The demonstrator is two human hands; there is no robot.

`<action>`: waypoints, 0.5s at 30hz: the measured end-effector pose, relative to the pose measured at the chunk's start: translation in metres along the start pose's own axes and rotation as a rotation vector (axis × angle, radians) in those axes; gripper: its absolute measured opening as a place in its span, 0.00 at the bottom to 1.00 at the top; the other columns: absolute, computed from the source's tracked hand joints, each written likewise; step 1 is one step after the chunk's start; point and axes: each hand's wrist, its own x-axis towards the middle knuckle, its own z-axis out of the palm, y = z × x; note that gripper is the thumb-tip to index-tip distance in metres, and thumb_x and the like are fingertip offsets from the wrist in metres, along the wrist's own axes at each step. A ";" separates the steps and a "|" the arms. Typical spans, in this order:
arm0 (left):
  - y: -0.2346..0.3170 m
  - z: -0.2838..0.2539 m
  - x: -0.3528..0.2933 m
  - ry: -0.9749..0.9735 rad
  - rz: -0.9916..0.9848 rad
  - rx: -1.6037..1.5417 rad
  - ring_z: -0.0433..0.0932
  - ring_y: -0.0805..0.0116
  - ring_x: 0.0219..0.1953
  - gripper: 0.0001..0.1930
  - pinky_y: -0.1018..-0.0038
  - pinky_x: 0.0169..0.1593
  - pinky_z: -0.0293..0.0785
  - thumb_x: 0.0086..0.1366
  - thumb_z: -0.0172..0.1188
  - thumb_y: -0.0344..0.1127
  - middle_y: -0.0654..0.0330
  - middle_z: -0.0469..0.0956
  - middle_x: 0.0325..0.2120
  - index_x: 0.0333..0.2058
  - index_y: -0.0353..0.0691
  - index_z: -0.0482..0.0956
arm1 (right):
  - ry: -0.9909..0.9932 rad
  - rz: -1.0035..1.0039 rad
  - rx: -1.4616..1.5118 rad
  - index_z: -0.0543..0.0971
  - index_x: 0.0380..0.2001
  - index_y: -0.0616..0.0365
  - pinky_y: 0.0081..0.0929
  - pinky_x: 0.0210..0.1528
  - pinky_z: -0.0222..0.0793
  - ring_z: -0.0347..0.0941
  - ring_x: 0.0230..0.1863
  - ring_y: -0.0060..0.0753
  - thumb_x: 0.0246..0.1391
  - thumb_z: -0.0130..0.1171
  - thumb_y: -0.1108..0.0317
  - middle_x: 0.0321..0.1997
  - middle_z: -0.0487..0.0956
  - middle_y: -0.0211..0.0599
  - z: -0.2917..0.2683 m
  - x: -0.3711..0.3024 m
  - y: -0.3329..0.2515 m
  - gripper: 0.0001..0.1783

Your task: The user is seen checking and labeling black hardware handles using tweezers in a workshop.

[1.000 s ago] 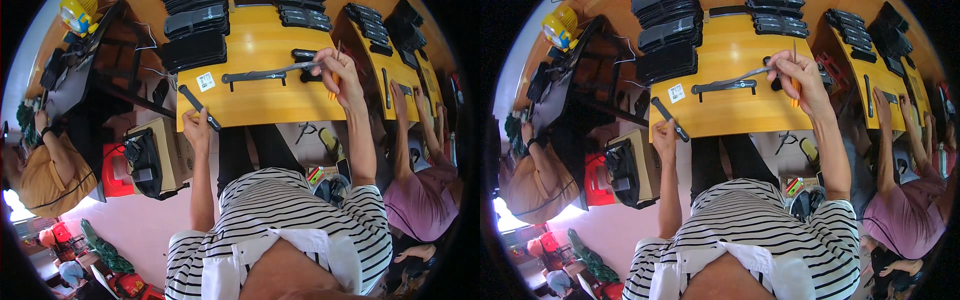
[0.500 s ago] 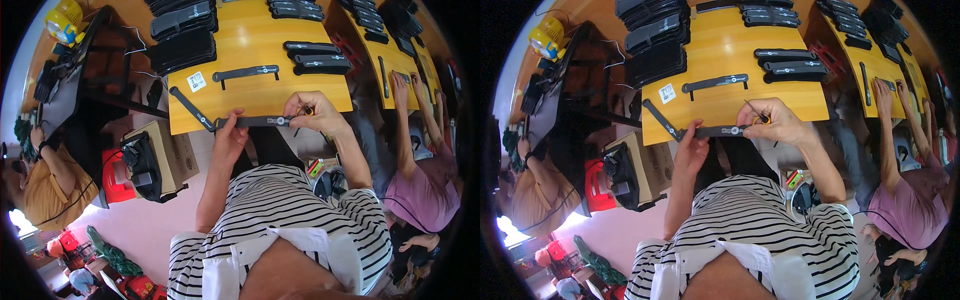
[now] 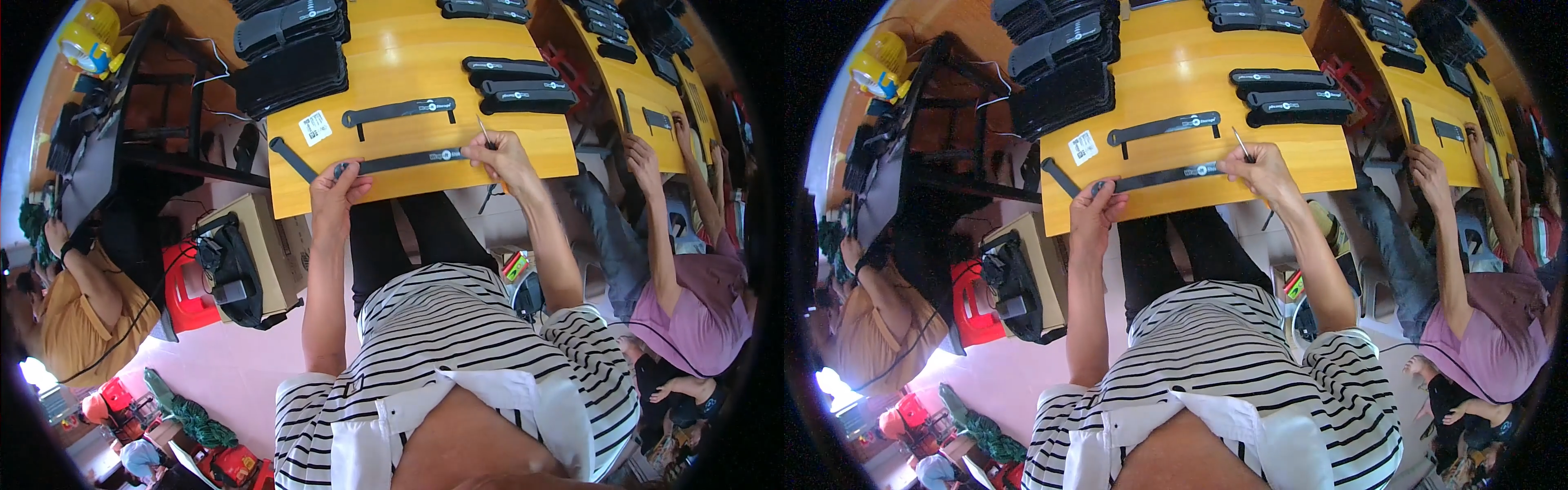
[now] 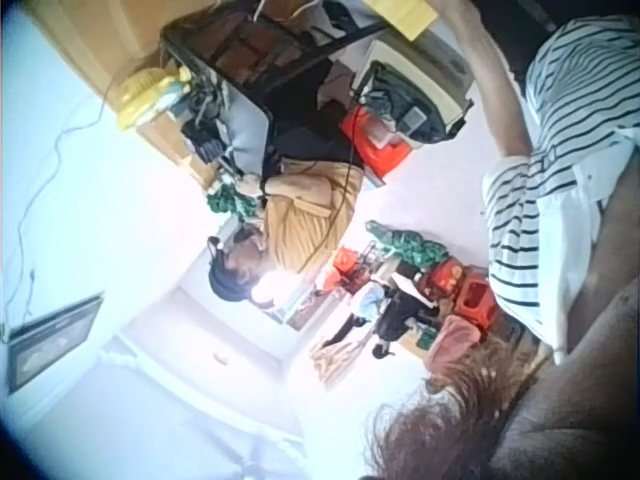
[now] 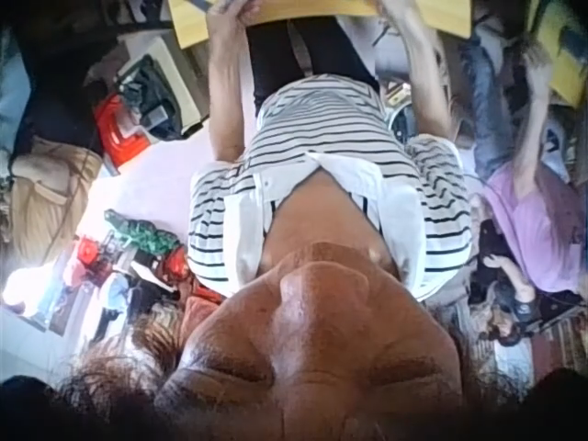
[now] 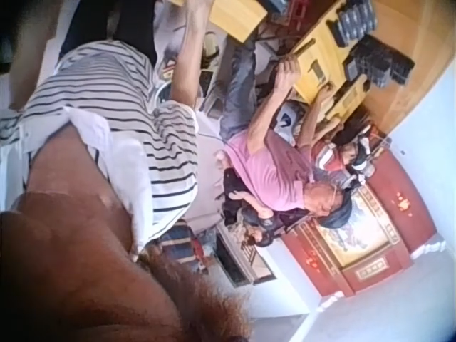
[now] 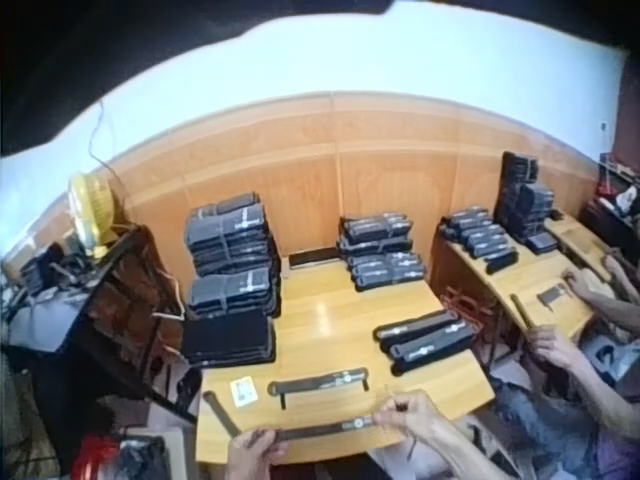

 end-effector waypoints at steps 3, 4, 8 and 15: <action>0.006 -0.006 0.018 0.049 0.042 0.214 0.76 0.77 0.23 0.08 0.86 0.27 0.73 0.57 0.59 0.29 0.63 0.77 0.22 0.35 0.35 0.77 | 0.026 -0.035 0.050 0.75 0.23 0.59 0.08 0.11 0.45 0.54 0.09 0.08 0.45 0.63 0.68 0.16 0.72 0.26 0.001 0.017 0.000 0.07; 0.008 -0.003 0.023 0.073 0.076 0.231 0.75 0.78 0.22 0.07 0.86 0.25 0.72 0.56 0.60 0.29 0.63 0.76 0.21 0.34 0.35 0.77 | 0.026 -0.031 0.049 0.75 0.23 0.59 0.08 0.11 0.45 0.54 0.09 0.08 0.45 0.63 0.68 0.16 0.72 0.26 0.000 0.022 0.001 0.07; 0.010 -0.008 0.052 0.096 0.108 0.232 0.77 0.76 0.23 0.06 0.85 0.27 0.74 0.56 0.59 0.28 0.61 0.77 0.22 0.33 0.34 0.77 | -0.006 -0.025 0.139 0.75 0.25 0.59 0.09 0.11 0.45 0.54 0.09 0.08 0.47 0.60 0.69 0.18 0.73 0.27 -0.002 0.042 0.004 0.06; 0.013 -0.004 0.081 0.059 -0.007 0.212 0.78 0.74 0.25 0.07 0.83 0.31 0.77 0.59 0.55 0.28 0.58 0.77 0.24 0.35 0.32 0.76 | 0.037 -0.011 0.187 0.75 0.25 0.60 0.10 0.10 0.44 0.55 0.10 0.10 0.49 0.57 0.71 0.18 0.72 0.27 -0.005 0.070 0.016 0.04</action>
